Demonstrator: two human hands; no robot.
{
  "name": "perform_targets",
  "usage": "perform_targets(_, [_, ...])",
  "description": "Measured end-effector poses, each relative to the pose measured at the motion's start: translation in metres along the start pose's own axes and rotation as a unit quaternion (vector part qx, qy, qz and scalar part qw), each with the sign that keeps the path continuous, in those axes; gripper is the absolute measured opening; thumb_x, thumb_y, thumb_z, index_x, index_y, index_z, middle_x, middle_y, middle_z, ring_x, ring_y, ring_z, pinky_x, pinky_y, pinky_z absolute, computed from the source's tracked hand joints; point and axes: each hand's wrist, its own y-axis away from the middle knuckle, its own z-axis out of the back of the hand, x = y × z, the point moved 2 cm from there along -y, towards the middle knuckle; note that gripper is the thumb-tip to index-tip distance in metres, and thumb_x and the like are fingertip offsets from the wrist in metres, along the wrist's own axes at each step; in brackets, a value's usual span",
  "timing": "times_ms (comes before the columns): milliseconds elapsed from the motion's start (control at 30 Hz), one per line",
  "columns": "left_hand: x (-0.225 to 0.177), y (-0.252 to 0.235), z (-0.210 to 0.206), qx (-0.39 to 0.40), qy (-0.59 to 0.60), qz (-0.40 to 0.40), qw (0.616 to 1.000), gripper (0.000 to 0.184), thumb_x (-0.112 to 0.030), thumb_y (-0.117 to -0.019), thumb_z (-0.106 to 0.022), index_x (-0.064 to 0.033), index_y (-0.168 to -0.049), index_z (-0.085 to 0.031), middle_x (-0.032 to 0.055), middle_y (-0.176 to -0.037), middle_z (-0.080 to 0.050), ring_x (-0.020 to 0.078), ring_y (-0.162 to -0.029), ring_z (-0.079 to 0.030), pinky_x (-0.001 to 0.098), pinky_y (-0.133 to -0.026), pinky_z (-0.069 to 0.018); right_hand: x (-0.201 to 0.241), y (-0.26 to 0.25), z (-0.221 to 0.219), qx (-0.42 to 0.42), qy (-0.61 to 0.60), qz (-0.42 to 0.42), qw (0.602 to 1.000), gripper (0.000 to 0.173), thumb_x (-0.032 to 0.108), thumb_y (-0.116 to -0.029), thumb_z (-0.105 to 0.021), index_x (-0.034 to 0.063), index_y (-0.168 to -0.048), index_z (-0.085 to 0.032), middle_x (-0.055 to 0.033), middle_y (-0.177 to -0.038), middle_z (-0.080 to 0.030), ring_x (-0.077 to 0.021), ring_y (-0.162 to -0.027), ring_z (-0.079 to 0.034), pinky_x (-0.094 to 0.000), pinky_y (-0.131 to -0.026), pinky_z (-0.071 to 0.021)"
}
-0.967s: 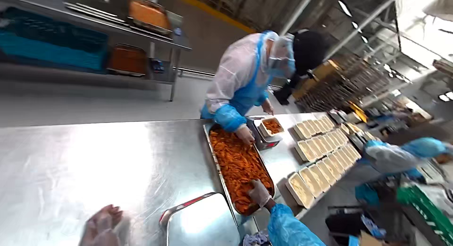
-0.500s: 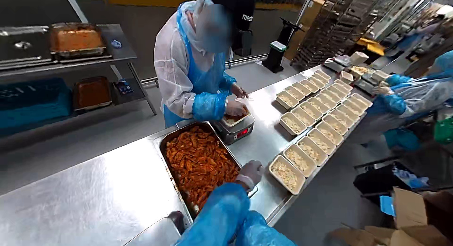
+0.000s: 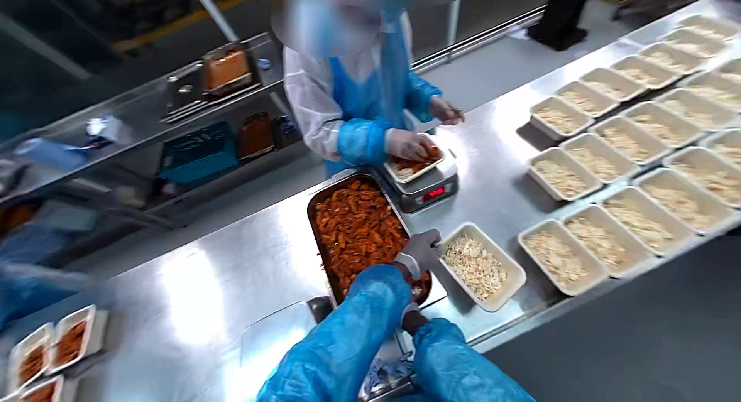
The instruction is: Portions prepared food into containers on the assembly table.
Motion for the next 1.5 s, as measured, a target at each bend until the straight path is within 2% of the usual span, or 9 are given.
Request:
perform_targets(67, [0.010,0.064,0.062,-0.073,0.041,0.043,0.996,0.022,-0.018,-0.1044,-0.057,-0.0042,-0.119,-0.065,0.0193,-0.101,-0.069,0.0325,-0.089,-0.068,0.0549,-0.081,-0.0563,-0.016,-0.074,-0.027,-0.042,-0.020,0.052,0.998,0.074,0.030,-0.0846,-0.076,0.0059,-0.150,-0.051,-0.0295,-0.154,-0.043,-0.0491,-0.136,-0.049,-0.0687,-0.105,-0.0442])
perform_targets(167, [0.049,0.164,0.137,-0.200,0.043,0.098,0.974,0.019,-0.016,-0.1058,-0.055,-0.0029,-0.117,-0.064,0.0179,-0.100,-0.069,0.0289,-0.086,-0.067,0.0509,-0.079,-0.0561,-0.031,-0.078,-0.017,-0.056,-0.056,0.083,0.993,0.057,0.032,-0.0954,-0.068,0.0075,-0.145,-0.057,-0.0230,-0.143,-0.059,-0.0408,-0.131,-0.057,-0.0624,-0.108,-0.0448])
perform_targets(267, [0.123,0.256,0.169,-0.347,0.064,0.168,0.920,0.015,-0.015,-0.1032,-0.060,-0.0013,-0.106,-0.065,0.0134,-0.088,-0.067,0.0239,-0.077,-0.064,0.0465,-0.072,-0.0556,-0.044,-0.076,0.003,-0.175,-0.074,0.060,0.980,0.053,0.024,-0.0862,-0.079,0.0043,-0.133,-0.065,-0.0259,-0.132,-0.063,-0.0428,-0.121,-0.062,-0.0633,-0.101,-0.0503])
perform_targets(400, [0.195,0.374,0.139,-0.443,0.111,0.259,0.851,0.017,-0.014,-0.1015,-0.060,0.0022,-0.102,-0.064,0.0142,-0.082,-0.062,0.0257,-0.073,-0.060,0.0483,-0.069,-0.0526,-0.029,-0.081,-0.008,-0.125,0.006,-0.086,0.988,0.090,0.041,-0.0692,-0.092,-0.0002,-0.141,-0.055,-0.0336,-0.144,-0.048,-0.0490,-0.125,-0.057,-0.0620,-0.100,-0.0510])
perform_targets(633, [0.269,0.464,0.041,-0.542,0.270,0.310,0.733,0.011,-0.007,-0.0983,-0.062,0.0034,-0.095,-0.064,0.0109,-0.080,-0.065,0.0188,-0.074,-0.065,0.0397,-0.075,-0.0573,0.057,-0.084,-0.082,-0.127,0.110,-0.149,0.975,0.094,0.044,-0.0664,-0.093,0.0108,-0.146,-0.054,-0.0339,-0.153,-0.037,-0.0550,-0.134,-0.046,-0.0646,-0.098,-0.0519])
perform_targets(900, [0.297,0.479,0.026,-0.502,0.296,0.281,0.763,0.008,-0.010,-0.0973,-0.066,-0.0023,-0.098,-0.066,0.0067,-0.078,-0.065,0.0163,-0.071,-0.064,0.0365,-0.069,-0.0562,0.077,-0.103,-0.116,-0.217,0.180,-0.192,0.940,0.084,0.028,-0.0642,-0.092,0.0200,-0.141,-0.058,-0.0329,-0.150,-0.041,-0.0580,-0.130,-0.048,-0.0651,-0.081,-0.0582])
perform_targets(1200, [0.335,0.542,-0.005,-0.531,0.336,0.277,0.727,0.030,-0.019,-0.1043,-0.056,-0.0031,-0.130,-0.058,0.0132,-0.116,-0.068,0.0222,-0.097,-0.070,0.0420,-0.086,-0.0600,0.067,-0.086,-0.078,-0.202,0.187,-0.103,0.956,0.059,0.022,-0.0821,-0.081,0.0101,-0.137,-0.064,-0.0360,-0.138,-0.053,-0.0542,-0.117,-0.061,-0.0707,-0.088,-0.0529])
perform_targets(1367, [0.342,0.532,-0.058,-0.275,0.218,0.364,0.862,0.088,-0.040,-0.0861,-0.079,-0.0113,-0.158,-0.037,0.0163,-0.148,-0.052,0.0284,-0.129,-0.058,0.0484,-0.109,-0.0494,0.065,-0.071,-0.034,-0.211,0.135,-0.063,0.966,0.063,0.027,-0.0856,-0.083,0.0068,-0.141,-0.059,-0.0400,-0.131,-0.056,-0.0593,-0.118,-0.057,-0.0761,-0.090,-0.0474])
perform_targets(1500, [0.327,0.505,-0.064,-0.220,0.126,0.406,0.878,0.108,-0.054,-0.0783,-0.080,-0.0146,-0.163,-0.026,0.0157,-0.150,-0.050,0.0312,-0.132,-0.055,0.0512,-0.110,-0.0473,0.049,-0.063,-0.010,-0.205,0.045,-0.052,0.976,0.065,0.024,-0.0883,-0.081,0.0080,-0.145,-0.054,-0.0360,-0.121,-0.064,-0.0568,-0.114,-0.060,-0.0773,-0.092,-0.0437])
